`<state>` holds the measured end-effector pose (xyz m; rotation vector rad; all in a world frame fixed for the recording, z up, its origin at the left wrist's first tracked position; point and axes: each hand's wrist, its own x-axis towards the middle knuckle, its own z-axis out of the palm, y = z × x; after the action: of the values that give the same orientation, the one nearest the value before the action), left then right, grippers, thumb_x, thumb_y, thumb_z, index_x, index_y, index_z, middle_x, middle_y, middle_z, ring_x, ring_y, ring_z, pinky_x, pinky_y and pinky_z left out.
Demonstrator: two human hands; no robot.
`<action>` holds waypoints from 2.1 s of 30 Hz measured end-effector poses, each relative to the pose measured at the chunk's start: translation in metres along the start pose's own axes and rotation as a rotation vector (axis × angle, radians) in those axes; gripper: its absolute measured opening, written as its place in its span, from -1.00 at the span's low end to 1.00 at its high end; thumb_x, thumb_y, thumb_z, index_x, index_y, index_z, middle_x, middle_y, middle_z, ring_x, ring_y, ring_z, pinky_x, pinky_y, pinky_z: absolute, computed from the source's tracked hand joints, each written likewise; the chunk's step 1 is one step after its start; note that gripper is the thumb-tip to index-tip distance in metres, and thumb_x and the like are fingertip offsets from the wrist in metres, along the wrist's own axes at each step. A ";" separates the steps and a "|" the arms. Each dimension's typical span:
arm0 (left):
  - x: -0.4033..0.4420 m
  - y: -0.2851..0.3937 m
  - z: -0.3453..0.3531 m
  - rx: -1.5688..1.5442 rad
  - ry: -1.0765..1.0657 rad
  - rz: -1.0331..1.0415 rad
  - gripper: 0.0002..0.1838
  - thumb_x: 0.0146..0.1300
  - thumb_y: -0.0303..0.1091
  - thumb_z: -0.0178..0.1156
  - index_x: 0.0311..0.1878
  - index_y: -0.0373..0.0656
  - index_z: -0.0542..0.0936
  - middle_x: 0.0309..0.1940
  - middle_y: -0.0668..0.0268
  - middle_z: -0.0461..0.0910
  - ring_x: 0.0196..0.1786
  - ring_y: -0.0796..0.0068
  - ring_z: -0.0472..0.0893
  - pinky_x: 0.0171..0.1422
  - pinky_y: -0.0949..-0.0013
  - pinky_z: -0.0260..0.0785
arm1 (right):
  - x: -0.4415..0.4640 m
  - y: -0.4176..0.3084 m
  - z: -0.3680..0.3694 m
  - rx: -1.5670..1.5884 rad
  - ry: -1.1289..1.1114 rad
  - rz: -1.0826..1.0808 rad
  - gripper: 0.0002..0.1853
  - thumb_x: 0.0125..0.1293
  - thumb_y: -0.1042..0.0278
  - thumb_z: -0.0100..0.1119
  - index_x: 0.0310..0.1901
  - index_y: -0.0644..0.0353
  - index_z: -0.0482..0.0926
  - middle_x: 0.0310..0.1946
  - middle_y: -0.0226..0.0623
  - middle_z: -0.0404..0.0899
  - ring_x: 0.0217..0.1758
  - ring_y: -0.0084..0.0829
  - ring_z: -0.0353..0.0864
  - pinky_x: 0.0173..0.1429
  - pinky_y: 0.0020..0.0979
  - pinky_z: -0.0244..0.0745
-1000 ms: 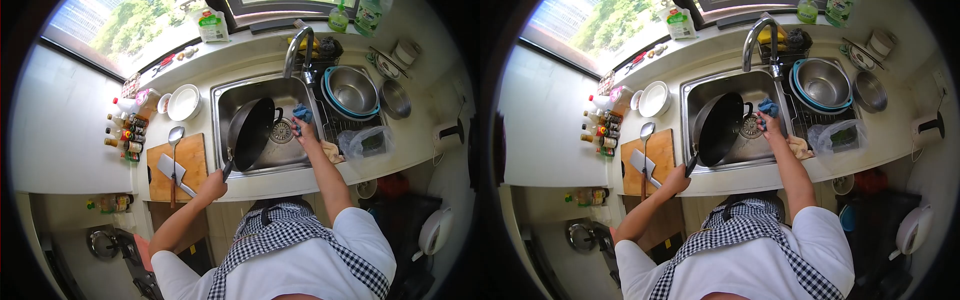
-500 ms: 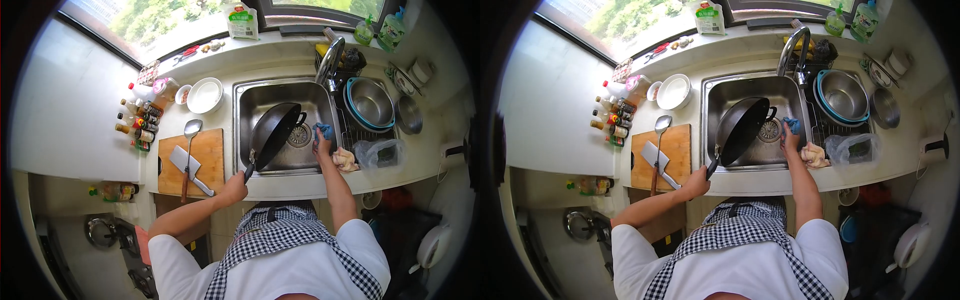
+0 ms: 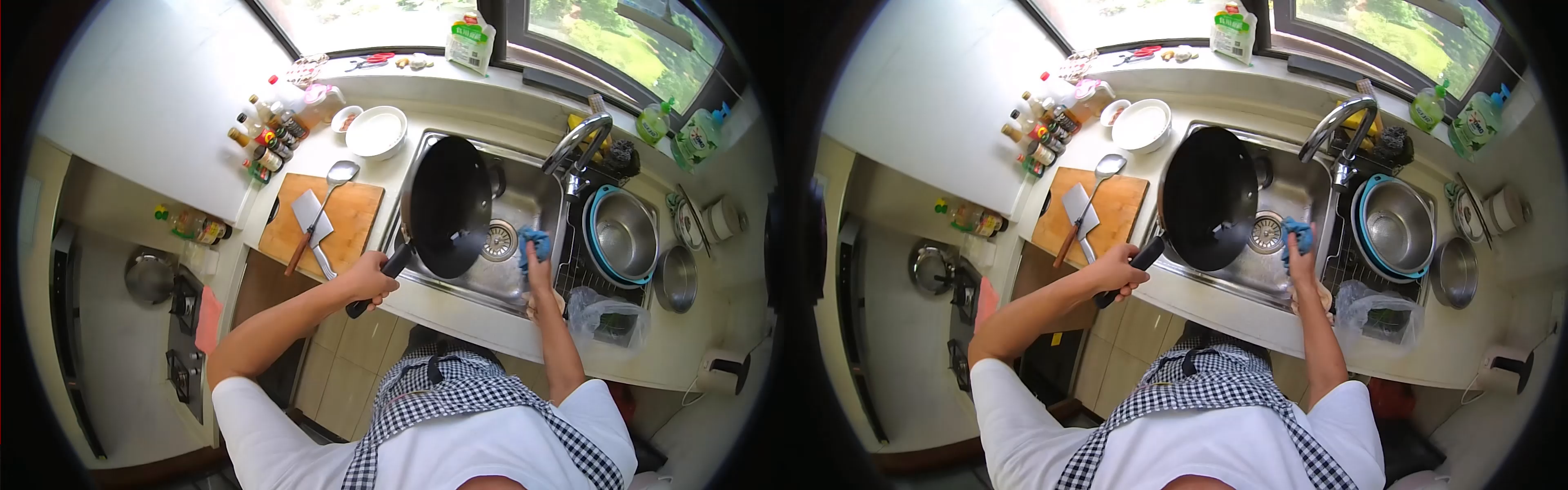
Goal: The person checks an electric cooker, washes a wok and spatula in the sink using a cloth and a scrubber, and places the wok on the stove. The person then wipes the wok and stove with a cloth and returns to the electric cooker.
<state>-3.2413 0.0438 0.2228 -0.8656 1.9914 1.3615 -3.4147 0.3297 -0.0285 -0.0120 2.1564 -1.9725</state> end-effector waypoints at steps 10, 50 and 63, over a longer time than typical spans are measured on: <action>-0.064 -0.017 0.033 -0.687 -0.264 0.104 -0.82 0.01 -0.59 0.14 -0.32 -0.23 0.36 -0.74 0.36 0.34 -0.78 0.56 0.35 -0.76 0.47 0.16 | -0.022 -0.098 -0.026 0.705 0.143 0.036 -0.44 0.29 0.27 0.15 0.27 0.24 0.27 0.09 -0.31 0.44 0.06 -0.53 0.44 0.11 -0.54 0.34; -0.162 -0.041 0.075 -0.741 -0.232 0.058 -0.32 -0.21 -0.53 0.15 0.11 -0.35 0.23 -0.74 0.31 0.34 -0.76 0.59 0.35 -0.73 0.53 0.19 | 0.125 -0.128 0.039 0.348 -0.807 0.460 -0.60 0.33 0.03 0.03 0.04 0.14 0.51 -0.12 -0.36 0.62 -0.12 -0.51 0.61 0.03 -0.48 0.49; -0.314 -0.246 0.093 -1.306 0.005 0.458 -0.51 -0.23 -0.63 0.05 -0.08 -0.42 0.28 -0.71 0.29 0.35 -0.81 0.58 0.33 -0.82 0.55 0.13 | -0.039 -0.198 0.138 0.479 -1.180 0.076 -0.46 0.41 -0.01 -0.18 0.26 0.21 0.30 0.14 -0.20 0.46 0.09 -0.35 0.53 0.08 -0.35 0.49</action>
<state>-2.8455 0.1248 0.2895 -0.8805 1.1150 2.9901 -3.3819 0.1799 0.1619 -0.7744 0.9096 -1.6733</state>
